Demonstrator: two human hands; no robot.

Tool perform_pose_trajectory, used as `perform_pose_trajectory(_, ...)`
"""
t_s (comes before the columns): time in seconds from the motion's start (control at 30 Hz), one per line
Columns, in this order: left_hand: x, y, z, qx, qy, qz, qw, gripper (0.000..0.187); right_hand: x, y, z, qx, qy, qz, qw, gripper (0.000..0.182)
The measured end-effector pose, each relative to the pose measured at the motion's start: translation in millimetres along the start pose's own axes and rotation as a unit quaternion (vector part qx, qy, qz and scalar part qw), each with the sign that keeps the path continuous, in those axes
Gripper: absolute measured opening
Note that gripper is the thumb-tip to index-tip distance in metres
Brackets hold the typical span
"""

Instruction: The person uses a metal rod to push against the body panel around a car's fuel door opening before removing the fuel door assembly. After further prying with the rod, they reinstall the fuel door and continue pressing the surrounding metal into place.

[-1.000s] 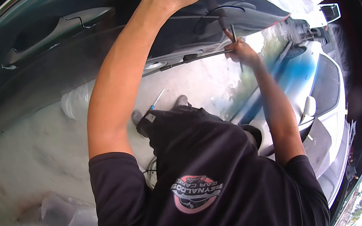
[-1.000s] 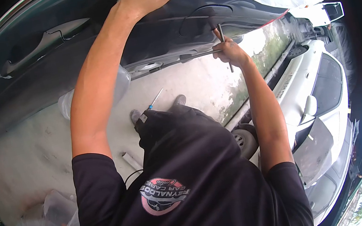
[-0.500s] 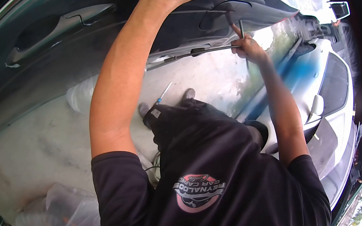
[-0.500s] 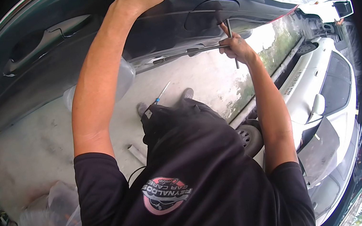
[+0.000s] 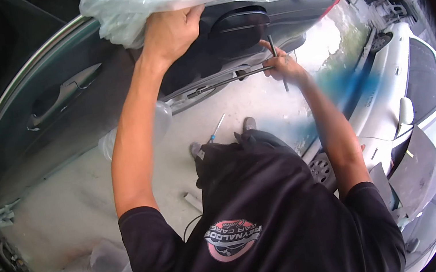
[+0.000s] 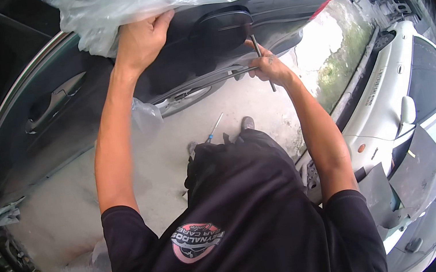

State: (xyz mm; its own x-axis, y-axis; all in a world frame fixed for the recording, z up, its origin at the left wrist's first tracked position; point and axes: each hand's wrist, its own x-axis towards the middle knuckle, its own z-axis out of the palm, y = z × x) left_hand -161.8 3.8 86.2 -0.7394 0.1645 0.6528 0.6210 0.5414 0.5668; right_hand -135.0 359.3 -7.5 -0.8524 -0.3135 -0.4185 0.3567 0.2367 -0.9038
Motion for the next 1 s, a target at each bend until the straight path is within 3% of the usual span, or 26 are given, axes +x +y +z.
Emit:
perform_pose_trajectory(0.07, -7.2, 20.3, 29.8, 0.002, -0.03, 0.018, 0.999, 0.024, -4.3, 8.1, -9.7, 0.038, -0.03, -0.028, 0.998, 0.077)
perform_pose_trajectory(0.13, -8.7, 43.4, 64.6, -0.015, -0.048, 0.012, 0.999, 0.03, -6.1, 17.7, -18.4, -0.069, -0.01, -0.033, 0.997, 0.076)
perform_pose_trajectory(0.2, -4.5, 67.0, 84.6, 0.004, -0.092, -0.009, 0.996, 0.034, -16.8, 15.4, -27.5, -0.076, -0.021, -0.016, 0.997, 0.072)
perform_pose_trajectory(0.33, -8.1, 100.1, 111.4, 0.14, -0.177, -0.088, 0.97, 0.029, -36.2, 41.6, -62.2, -0.091, -0.108, -0.052, 0.989, 0.052)
perform_pose_trajectory(0.4, -21.1, 108.7, 118.5, 0.084, -0.097, -0.181, 0.975, 0.02, -59.1, 50.0, -95.3, -0.114, -0.121, -0.042, 0.985, 0.043)
perform_pose_trajectory(0.47, -26.3, 125.1, 116.7, 0.099, -0.097, -0.235, 0.962, 0.018, -83.2, 58.7, -134.3, -0.08, -0.105, 0.013, 0.991, 0.036)
perform_pose_trajectory(0.5, -28.7, 133.0, 114.9, 0.101, -0.076, -0.278, 0.952, 0.017, -95.2, 52.0, -152.9, -0.084, -0.09, -0.014, 0.992, 0.032)
perform_pose_trajectory(0.67, -33.2, 151.2, 100.7, 0.235, -0.099, -0.308, 0.916, 0.011, -97.8, 24.4, -216.6, -0.083, -0.077, -0.097, 0.989, 0.024)
perform_pose_trajectory(0.77, -31.3, 158.2, 93.2, 0.286, -0.128, -0.329, 0.891, 0.025, -63.8, 12.0, -206.4, -0.035, -0.104, -0.219, 0.97, 0.022)
perform_pose_trajectory(0.9, -30.0, 160.4, 93.4, 0.323, -0.144, -0.359, 0.864, 0.026, -7.7, 27.3, -168.1, -0.072, -0.084, -0.291, 0.95, 0.025)
perform_pose_trajectory(1.0, -25.7, 163.5, 100.1, 0.422, -0.184, -0.324, 0.826, 0.024, 22.0, 29.5, -147.3, -0.037, -0.046, -0.361, 0.931, 0.022)
